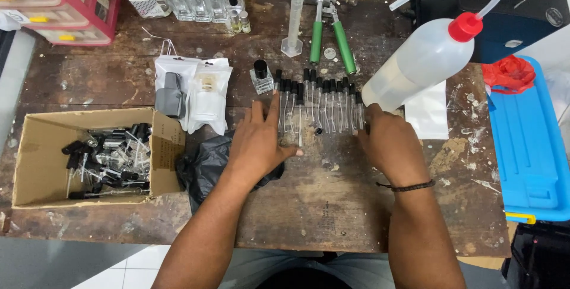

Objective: Assembling spray bottle components by inserting plastic tubes into spray nozzles on a workbench.

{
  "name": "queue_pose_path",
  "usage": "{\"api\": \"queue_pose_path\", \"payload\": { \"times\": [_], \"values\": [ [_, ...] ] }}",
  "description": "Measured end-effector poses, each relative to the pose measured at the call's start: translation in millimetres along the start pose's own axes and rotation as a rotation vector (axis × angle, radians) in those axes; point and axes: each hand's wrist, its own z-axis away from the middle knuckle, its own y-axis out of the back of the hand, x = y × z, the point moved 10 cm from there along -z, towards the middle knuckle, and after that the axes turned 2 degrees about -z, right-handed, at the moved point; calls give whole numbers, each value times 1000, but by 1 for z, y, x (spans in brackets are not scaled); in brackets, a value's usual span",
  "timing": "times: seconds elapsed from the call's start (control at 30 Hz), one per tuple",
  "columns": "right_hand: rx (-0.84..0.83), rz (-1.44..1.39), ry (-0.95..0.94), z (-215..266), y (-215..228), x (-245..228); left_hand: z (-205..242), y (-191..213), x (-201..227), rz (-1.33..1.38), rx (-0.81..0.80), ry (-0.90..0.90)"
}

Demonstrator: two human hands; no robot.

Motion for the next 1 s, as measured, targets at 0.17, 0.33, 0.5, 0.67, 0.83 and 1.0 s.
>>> {"api": "queue_pose_path", "payload": {
  "times": [0.17, 0.33, 0.5, 0.67, 0.83, 1.0],
  "values": [
    [217, -16, 117, -1, 13, -40, -3, -10, -5, -21, 39, -11],
    [346, -47, 393, -37, -2, -93, 0, -4, 0, -30, 51, -21],
    [255, 50, 468, -77, -17, -115, 3, 0, -2, 84, 43, 10],
    [206, -161, 446, -72, -6, -112, 1, -6, -8, 79, 52, 0],
    [308, -484, 388, -78, 1, -77, 3, -2, -5, 102, 77, -21],
    [373, -1100, 413, -30, 61, -45, 3, -6, -5, 54, 83, -11]
  ]
}}
